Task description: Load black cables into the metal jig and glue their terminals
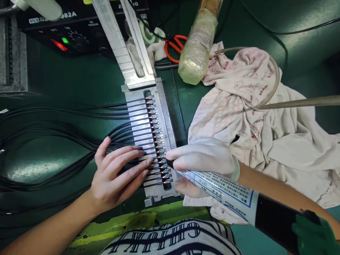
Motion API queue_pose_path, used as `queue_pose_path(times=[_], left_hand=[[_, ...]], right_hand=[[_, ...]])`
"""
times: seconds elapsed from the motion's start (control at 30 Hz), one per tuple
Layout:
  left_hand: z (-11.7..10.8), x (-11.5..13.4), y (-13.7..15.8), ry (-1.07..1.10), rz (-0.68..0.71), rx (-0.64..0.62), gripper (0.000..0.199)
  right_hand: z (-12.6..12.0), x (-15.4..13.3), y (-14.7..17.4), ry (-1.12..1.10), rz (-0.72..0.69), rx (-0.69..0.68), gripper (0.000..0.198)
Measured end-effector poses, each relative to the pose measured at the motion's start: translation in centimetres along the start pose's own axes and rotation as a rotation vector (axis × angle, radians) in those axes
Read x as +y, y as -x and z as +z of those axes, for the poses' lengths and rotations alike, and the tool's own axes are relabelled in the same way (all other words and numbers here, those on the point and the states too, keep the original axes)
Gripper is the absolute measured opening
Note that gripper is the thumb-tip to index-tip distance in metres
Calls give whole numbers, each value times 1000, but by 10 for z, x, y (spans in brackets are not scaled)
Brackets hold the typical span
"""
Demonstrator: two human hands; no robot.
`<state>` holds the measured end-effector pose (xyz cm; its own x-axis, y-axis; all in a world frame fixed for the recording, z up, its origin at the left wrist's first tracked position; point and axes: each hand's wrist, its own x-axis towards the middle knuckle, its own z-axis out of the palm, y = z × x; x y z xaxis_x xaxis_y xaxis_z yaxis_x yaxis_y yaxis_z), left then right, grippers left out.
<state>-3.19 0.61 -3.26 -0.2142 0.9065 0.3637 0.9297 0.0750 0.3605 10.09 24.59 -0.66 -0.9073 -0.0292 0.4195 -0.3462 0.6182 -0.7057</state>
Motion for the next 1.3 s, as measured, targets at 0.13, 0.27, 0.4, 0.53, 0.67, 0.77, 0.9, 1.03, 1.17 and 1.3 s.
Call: queue_pose_path(times=[0.13,0.27,0.4,0.53,0.67,0.77,0.9,1.03,1.17,1.3], left_hand=[[0,0,-1,12,2,-11,23],[0,-2,-1,31,-1,-16,25],[1,-2,0,39,-4,-15,25],[1,-3,0,46,-3,-16,25],[1,-3,0,51,-4,-12,25],[1,-3,0,56,-4,-12,25],[1,-3,0,58,-5,-12,25],[1,-2,1,61,-9,-15,25],[1,-3,1,63,-8,-13,24],[1,-3,1,62,-9,-9,24]], right_hand=[[-1,0,1,-3,-2,-6,15],[-3,-1,2,-15,8,-18,15],[-5,-2,3,-18,2,-49,15],[-4,-2,2,-17,5,-34,13],[-2,-2,3,-21,5,-38,14],[-1,-1,4,-19,2,-38,14],[-2,-1,3,-22,5,-39,14],[-2,-3,2,-17,9,-28,13],[-2,-3,1,-14,2,-14,13],[0,-1,0,17,-9,16,13]])
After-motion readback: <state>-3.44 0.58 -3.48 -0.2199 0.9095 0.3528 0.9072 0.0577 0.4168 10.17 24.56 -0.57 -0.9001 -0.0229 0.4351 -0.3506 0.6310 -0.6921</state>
